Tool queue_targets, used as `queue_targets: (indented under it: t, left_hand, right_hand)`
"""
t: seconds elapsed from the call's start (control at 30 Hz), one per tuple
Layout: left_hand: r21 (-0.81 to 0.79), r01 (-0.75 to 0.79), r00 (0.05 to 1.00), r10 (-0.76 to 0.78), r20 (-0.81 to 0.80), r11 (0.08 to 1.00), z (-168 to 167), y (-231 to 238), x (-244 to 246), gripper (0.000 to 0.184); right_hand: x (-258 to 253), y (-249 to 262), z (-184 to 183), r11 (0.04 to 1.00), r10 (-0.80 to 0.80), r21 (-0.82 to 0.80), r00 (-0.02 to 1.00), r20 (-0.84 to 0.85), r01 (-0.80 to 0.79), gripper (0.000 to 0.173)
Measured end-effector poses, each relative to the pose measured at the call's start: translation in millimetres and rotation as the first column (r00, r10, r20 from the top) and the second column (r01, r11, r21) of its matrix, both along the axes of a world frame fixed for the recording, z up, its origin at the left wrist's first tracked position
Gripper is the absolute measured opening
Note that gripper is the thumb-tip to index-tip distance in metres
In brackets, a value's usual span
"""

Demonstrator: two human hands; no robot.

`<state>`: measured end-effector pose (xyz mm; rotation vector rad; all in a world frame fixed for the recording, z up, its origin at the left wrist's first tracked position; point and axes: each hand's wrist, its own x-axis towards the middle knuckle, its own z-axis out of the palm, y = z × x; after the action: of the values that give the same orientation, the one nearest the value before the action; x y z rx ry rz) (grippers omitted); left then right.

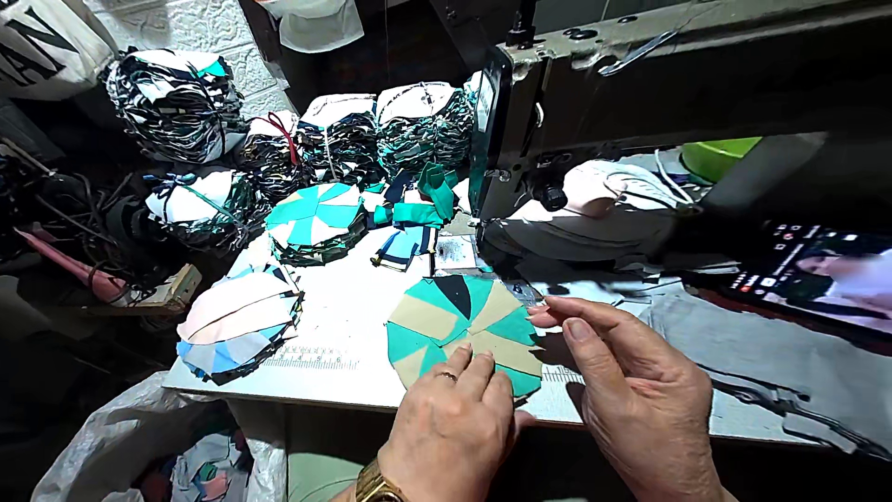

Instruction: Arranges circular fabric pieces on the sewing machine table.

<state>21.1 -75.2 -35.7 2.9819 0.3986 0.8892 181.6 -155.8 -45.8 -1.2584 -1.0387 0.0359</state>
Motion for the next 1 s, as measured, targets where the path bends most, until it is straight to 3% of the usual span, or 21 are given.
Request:
queue_targets:
  t: [0.17,0.37,0.57,0.73,1.0]
  left_hand:
    - [-0.115,-0.005,1.0,0.007,0.022,0.993,14,25,8,0.039]
    - [-0.187,-0.179,0.953,0.123,-0.276,0.966,-3,48,23,0.056]
    - [-0.094,-0.176,0.974,0.16,-0.161,0.98,-16,56,31,0.059]
    - [-0.089,-0.212,0.968,0.196,-0.156,0.973,-16,59,34,0.066]
    - [-0.222,-0.182,0.969,0.136,-0.208,0.958,3,86,24,0.068]
  right_hand:
    - [3,-2,-2,0.996,0.039,0.081,0.997,-0.07,-0.033,0.025]
    - [6,-5,-1,0.991,0.083,0.116,0.992,-0.099,-0.072,0.027]
    - [3,-10,-2,0.991,0.126,0.06,0.99,-0.058,-0.123,0.022]
    - [3,-10,-3,0.984,0.176,0.046,0.984,-0.019,-0.175,0.023]
    - [3,-9,-4,0.982,0.187,0.022,0.982,0.011,-0.187,0.025]
